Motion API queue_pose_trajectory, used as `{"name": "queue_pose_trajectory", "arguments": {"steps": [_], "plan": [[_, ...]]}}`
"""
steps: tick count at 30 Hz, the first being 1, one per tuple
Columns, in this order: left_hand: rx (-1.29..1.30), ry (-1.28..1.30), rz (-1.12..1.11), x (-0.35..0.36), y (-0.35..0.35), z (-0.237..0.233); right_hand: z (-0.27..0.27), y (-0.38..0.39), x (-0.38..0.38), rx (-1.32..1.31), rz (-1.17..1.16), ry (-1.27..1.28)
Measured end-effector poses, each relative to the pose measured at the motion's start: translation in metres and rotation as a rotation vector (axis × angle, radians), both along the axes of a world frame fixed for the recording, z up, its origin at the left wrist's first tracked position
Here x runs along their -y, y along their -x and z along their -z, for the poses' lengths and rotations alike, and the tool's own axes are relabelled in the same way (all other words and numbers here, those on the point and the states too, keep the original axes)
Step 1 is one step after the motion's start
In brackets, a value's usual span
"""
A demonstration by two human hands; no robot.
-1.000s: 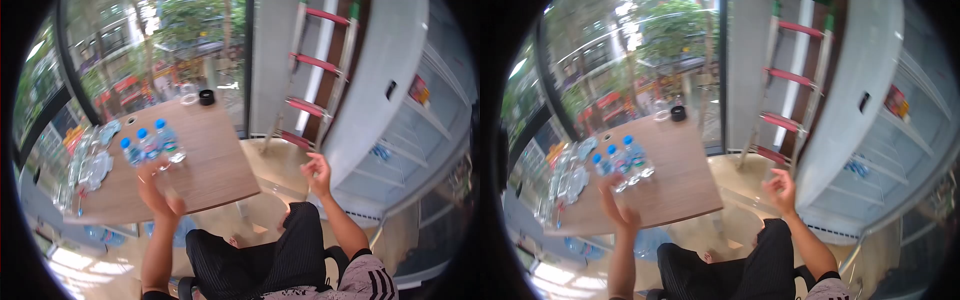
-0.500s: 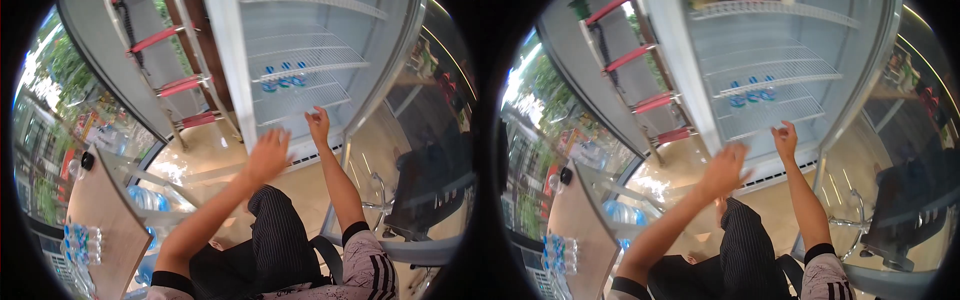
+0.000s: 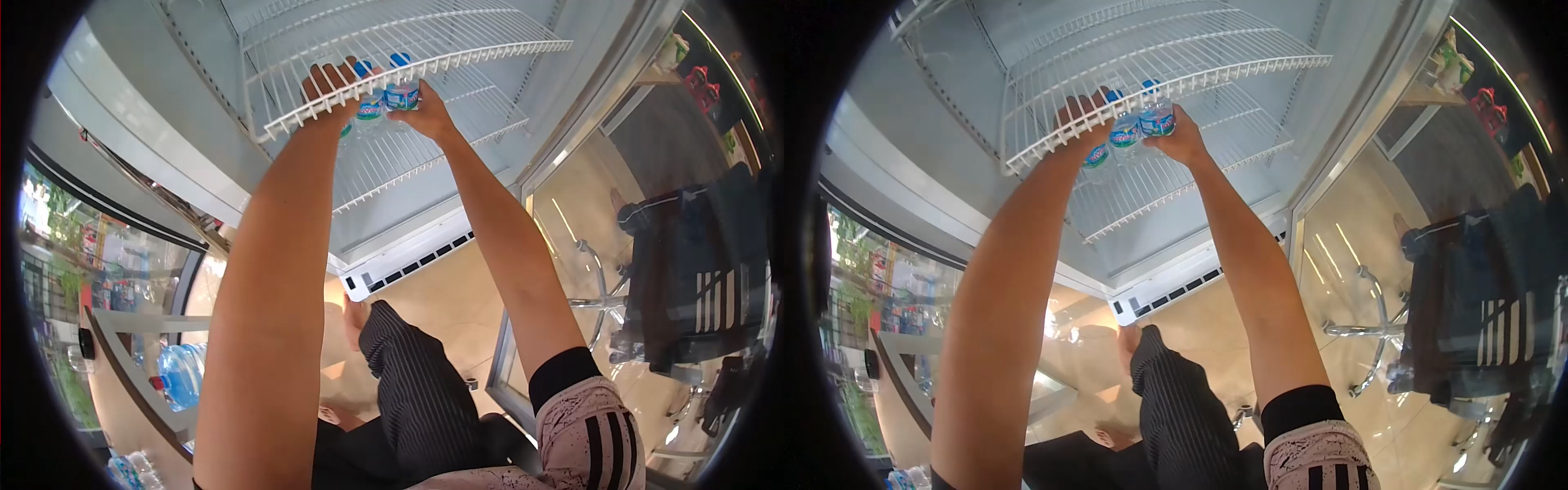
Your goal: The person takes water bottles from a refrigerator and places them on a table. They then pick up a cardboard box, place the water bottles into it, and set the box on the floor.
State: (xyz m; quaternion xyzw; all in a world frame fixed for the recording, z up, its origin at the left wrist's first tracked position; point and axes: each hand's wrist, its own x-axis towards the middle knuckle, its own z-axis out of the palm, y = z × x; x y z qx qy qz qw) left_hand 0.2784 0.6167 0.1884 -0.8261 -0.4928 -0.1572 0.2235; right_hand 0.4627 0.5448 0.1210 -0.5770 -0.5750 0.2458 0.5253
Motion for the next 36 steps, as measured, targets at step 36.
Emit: {"name": "queue_pose_trajectory", "arguments": {"steps": [36], "plan": [[0.131,-0.041,-0.23,0.54,0.43,-0.216,-0.196,0.423,0.358,-0.156,-1.158,-0.046]]}}
